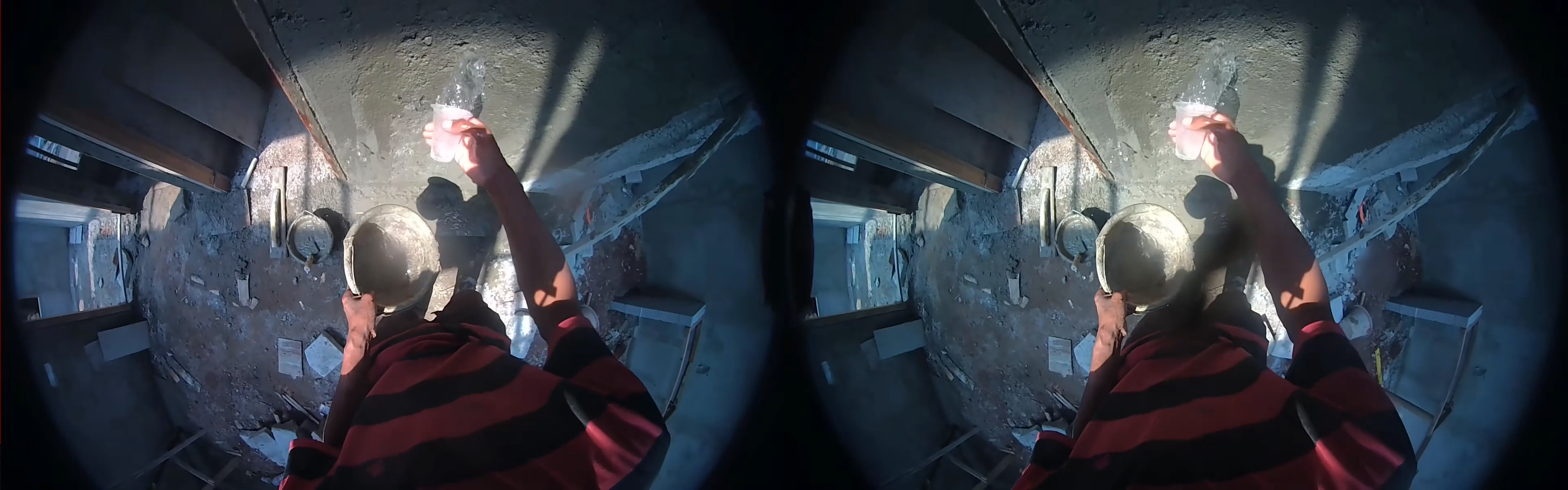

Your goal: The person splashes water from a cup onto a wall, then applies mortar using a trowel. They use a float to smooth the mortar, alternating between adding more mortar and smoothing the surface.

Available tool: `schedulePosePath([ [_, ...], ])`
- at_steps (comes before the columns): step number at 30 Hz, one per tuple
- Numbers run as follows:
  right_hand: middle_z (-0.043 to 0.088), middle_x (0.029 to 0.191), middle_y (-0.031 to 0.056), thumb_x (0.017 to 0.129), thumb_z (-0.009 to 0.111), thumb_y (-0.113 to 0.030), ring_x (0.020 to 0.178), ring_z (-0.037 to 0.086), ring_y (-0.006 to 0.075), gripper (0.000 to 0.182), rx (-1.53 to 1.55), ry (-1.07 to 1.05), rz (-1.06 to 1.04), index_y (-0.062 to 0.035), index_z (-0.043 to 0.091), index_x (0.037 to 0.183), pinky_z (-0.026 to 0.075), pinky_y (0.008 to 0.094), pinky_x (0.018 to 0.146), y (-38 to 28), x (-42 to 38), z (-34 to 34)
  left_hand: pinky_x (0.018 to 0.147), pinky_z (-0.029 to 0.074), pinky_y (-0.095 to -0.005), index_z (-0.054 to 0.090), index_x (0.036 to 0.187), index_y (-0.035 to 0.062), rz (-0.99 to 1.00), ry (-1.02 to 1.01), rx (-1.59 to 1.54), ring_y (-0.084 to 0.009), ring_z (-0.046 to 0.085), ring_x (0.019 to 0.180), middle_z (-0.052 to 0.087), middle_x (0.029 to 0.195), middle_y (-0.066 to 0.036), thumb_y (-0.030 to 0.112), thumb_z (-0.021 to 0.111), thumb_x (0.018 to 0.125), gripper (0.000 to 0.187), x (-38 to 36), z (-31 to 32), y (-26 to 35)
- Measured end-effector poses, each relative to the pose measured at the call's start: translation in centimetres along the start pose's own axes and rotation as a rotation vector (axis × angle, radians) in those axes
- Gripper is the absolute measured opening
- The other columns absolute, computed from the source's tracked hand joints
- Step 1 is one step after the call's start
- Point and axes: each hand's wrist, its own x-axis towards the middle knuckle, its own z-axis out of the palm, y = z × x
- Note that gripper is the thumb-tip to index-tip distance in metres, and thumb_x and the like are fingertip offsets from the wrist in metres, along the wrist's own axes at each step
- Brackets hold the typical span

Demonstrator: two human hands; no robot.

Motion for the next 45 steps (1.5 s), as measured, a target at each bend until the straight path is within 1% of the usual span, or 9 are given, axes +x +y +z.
schedulePosePath([
  [3,0.074,0.123,0.0037,0.091,0.085,-0.021,0.113,0.069,0.0141,0.054,-0.602,-0.003,0.074,-0.0045,0.062,0.136,0.054,0.0326,0.1,2.5,-4.9,2.2,0.076,0.054,-0.031,0.069,0.122,-0.0074,0.044,-0.057,-0.038,-0.0165,0.068,0.084,0.076,0.1,-0.011,-0.001,0.065,0.088,0.035,0.2,1.4,0.7],
  [6,0.061,0.137,0.0213,0.077,0.081,-0.011,0.135,0.057,0.0413,0.063,-1.498,-0.17,0.204,-0.0069,0.062,0.137,0.044,0.0522,0.114,7.5,-10.8,6.4,0.078,0.055,-0.0319,0.068,0.123,-0.0085,0.123,-0.132,-0.027,-0.0169,0.069,0.087,0.076,0.103,-0.012,-0.001,0.064,0.087,0.037,-0.1,2.9,2.1],
  [8,0.059,0.138,0.0192,0.081,0.076,-0.015,0.147,0.044,0.0396,0.059,-1.978,-0.337,0.102,-0.0092,0.063,0.139,0.025,0.0607,0.126,15.3,-13.9,5.2,0.079,0.055,-0.0321,0.068,0.124,-0.0093,0.186,-0.178,0.06,-0.017,0.07,0.089,0.076,0.104,-0.013,0.0,0.064,0.086,0.038,-0.6,3.8,3.3],
  [14,0.062,0.137,0.0169,0.095,0.065,-0.018,0.136,0.052,0.0339,0.039,-1.163,-0.092,0.371,-0.0039,0.066,0.132,0.036,0.0518,0.118,21.4,-17.3,3.0,0.065,0.052,-0.0316,0.068,0.104,-0.0099,0.179,-0.152,0.21,-0.0169,0.065,0.073,0.073,0.088,-0.011,0.008,0.066,0.084,0.027,-0.5,4.5,3.0],
  [22,0.072,0.115,0.0141,0.099,0.061,-0.021,0.107,0.07,0.0317,0.034,0.342,0.286,0.239,-0.0014,0.067,0.125,0.055,0.0459,0.098,-1.0,-10.4,-3.9,0.062,0.047,-0.0337,0.067,0.105,-0.0091,0.165,-0.166,0.16,-0.0142,0.057,0.07,0.067,0.085,-0.006,0.009,0.064,0.085,0.027,1.2,5.2,1.0],
  [28,0.077,0.106,0.0109,0.09,0.08,-0.017,0.095,0.073,0.0169,0.042,-0.627,0.369,-0.006,-0.0014,0.067,0.127,0.059,0.0326,0.085,-12.1,-10.1,-5.1,0.074,0.053,-0.0309,0.069,0.118,-0.0096,0.201,-0.229,0.071,-0.0153,0.064,0.082,0.075,0.099,-0.01,0.006,0.061,0.086,0.036,-1.3,6.4,4.4],
  [37,0.061,0.121,0.0139,0.086,0.072,-0.021,0.128,0.054,0.0288,0.037,-1.995,-0.145,-0.074,-0.0103,0.064,0.12,0.038,0.0461,0.116,4.7,-19.9,0.2,0.083,0.056,-0.0337,0.069,0.13,-0.0053,0.335,-0.239,0.191,-0.0192,0.071,0.09,0.078,0.103,-0.015,0.003,0.06,0.085,0.047,-4.1,10.8,5.2],
  [42,0.063,0.116,0.0051,0.092,0.063,-0.023,0.124,0.057,0.0237,0.02,-1.972,-0.013,0.074,-0.0148,0.067,0.11,0.042,0.0468,0.109,10.6,-21.1,-3.1,0.084,0.057,-0.0348,0.068,0.135,-0.004,0.263,-0.19,0.296,-0.0215,0.074,0.09,0.079,0.101,-0.018,0.001,0.06,0.082,0.054,-7.7,13.1,3.7],
  [45,0.071,0.119,0.0102,0.095,0.068,-0.021,0.121,0.065,0.0271,0.028,-1.469,-0.131,0.343,-0.0056,0.069,0.118,0.049,0.042,0.106,7.1,-22.6,-3.3,0.053,0.048,-0.034,0.07,0.111,-0.0089,0.383,-0.205,0.151,-0.0169,0.062,0.063,0.072,0.083,-0.009,0.002,0.061,0.083,0.031,-9.9,14.4,2.6],
])
